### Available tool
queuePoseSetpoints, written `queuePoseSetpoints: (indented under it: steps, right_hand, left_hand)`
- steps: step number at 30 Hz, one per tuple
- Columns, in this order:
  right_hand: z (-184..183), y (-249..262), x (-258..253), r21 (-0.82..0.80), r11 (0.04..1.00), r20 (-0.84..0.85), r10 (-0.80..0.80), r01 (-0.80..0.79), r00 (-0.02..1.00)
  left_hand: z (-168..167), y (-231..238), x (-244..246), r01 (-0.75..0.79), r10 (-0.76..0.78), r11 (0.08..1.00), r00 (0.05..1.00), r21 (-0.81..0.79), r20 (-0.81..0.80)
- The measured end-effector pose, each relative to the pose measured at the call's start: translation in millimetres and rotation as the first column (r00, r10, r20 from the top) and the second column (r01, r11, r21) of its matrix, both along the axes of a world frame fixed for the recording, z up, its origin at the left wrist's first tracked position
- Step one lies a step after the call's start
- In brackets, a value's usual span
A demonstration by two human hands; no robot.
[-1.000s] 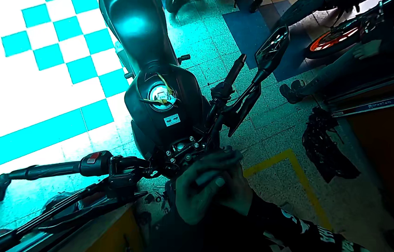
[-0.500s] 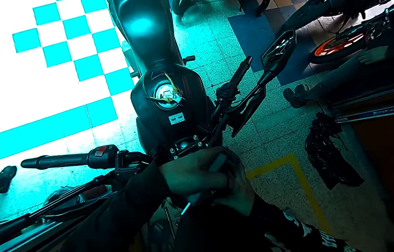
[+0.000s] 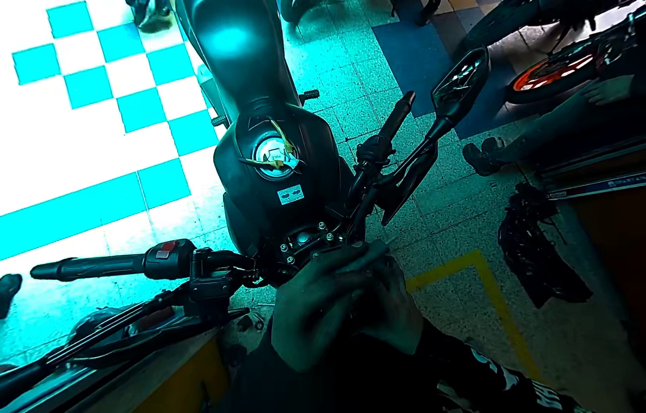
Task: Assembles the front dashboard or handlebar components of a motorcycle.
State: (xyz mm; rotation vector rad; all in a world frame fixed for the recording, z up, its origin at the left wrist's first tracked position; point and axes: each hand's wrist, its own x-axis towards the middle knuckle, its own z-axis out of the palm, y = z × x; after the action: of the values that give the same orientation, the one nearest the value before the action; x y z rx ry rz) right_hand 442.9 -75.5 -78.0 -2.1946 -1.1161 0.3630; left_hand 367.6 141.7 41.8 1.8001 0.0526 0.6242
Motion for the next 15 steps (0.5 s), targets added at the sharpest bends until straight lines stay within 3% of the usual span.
queuePoseSetpoints:
  steps: [1,3,5,7,9,12,13,15]
  right_hand:
    - [2,-1,1,-0.01,1.0,-0.011,0.009,-0.009,1.0]
    - [9,-4,5,-0.029,0.999,-0.007,0.019,-0.02,1.0]
    - [19,-3,12,0.009,1.0,0.019,0.02,-0.02,1.0]
    - [38,7,21,0.08,0.995,-0.075,0.062,-0.056,0.995]
    - [60,22,30,0.192,0.974,-0.326,0.181,-0.122,0.928]
    - [79,47,44,0.412,0.893,-0.644,0.426,-0.182,0.636]
    - [82,52,46,0.438,0.879,-0.656,0.456,-0.188,0.602]
    - [85,56,50,0.439,0.877,-0.594,0.446,-0.194,0.669]
  left_hand:
    - [-4,-5,0,-0.028,0.036,0.961,0.999,-0.276,0.023]
    - [-8,-8,1,0.016,-0.007,0.741,1.0,-0.671,0.016]
    - [-8,-6,4,0.043,-0.091,0.511,0.996,-0.859,-0.004]
    - [-6,-2,9,0.051,-0.161,0.392,0.987,-0.919,-0.014]
    - [-1,6,17,0.108,-0.3,0.404,0.954,-0.908,-0.02]
    - [8,23,34,0.232,-0.566,0.48,0.819,-0.846,-0.096]
    - [11,29,40,0.262,-0.631,0.488,0.765,-0.833,-0.129]
    - [18,39,46,0.31,-0.673,0.597,0.696,-0.74,-0.251]
